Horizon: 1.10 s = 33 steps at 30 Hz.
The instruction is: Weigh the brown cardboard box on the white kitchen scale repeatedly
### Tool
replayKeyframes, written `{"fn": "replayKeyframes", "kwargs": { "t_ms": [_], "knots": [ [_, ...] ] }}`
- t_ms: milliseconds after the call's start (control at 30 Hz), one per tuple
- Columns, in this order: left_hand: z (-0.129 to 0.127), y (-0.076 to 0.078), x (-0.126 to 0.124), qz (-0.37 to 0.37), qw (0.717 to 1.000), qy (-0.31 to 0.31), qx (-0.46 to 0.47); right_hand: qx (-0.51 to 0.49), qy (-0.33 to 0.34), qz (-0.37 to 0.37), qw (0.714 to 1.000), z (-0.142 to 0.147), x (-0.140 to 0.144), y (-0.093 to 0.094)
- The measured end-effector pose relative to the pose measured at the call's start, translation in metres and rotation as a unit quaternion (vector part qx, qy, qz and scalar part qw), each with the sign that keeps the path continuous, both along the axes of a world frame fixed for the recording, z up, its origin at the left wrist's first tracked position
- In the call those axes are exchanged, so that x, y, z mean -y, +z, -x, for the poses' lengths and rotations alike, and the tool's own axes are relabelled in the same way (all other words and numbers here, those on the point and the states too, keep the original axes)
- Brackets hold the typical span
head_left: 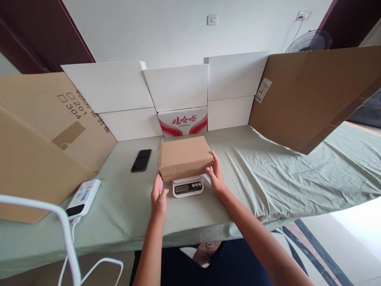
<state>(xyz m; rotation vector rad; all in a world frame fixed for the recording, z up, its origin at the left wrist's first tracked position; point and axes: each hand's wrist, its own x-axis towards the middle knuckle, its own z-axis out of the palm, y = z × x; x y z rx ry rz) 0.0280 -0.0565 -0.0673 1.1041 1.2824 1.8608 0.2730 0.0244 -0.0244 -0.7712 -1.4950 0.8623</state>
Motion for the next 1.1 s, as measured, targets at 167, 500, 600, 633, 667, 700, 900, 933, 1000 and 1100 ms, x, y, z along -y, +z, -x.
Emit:
{"fn": "replayKeyframes", "kwargs": {
  "t_ms": [167, 500, 600, 633, 667, 700, 900, 933, 1000, 1100],
  "knots": [
    [0.0000, -0.0004, 0.0006, 0.003, 1.000, 0.003, 0.001, -0.001, 0.001, 0.000, 1.000, 0.0003, 0.0003, 0.0002],
    [-0.0062, 0.0056, 0.0017, 0.006, 1.000, 0.019, 0.005, 0.000, -0.001, -0.002, 1.000, 0.0001, -0.0007, -0.0004],
    [-0.0082, 0.0075, 0.0020, 0.009, 1.000, 0.021, 0.000, 0.002, -0.003, -0.005, 1.000, 0.0001, -0.0008, -0.0005],
    [-0.0084, 0.0077, 0.0020, 0.010, 1.000, 0.021, -0.002, 0.003, -0.004, -0.006, 1.000, 0.0001, -0.0009, -0.0006],
    [-0.0084, 0.0077, 0.0021, 0.011, 1.000, 0.020, -0.004, 0.004, -0.005, -0.008, 1.000, 0.0002, -0.0011, -0.0007],
    [-0.0083, 0.0077, 0.0021, 0.011, 1.000, 0.020, -0.006, 0.005, -0.006, -0.009, 1.000, 0.0003, -0.0012, -0.0007],
    [-0.0085, 0.0072, 0.0020, 0.016, 1.000, 0.022, -0.005, 0.011, -0.009, -0.010, 1.000, 0.0006, 0.0001, 0.0015],
    [-0.0087, 0.0074, 0.0021, 0.017, 1.000, 0.023, -0.005, 0.014, -0.010, -0.010, 1.000, 0.0006, 0.0005, 0.0019],
    [-0.0090, 0.0079, 0.0025, 0.016, 1.000, 0.023, -0.010, 0.018, -0.011, -0.008, 1.000, 0.0006, 0.0008, 0.0019],
    [-0.0092, 0.0083, 0.0031, 0.010, 1.000, 0.018, -0.018, 0.013, -0.012, -0.008, 1.000, 0.0004, 0.0001, -0.0011]
  ]
}}
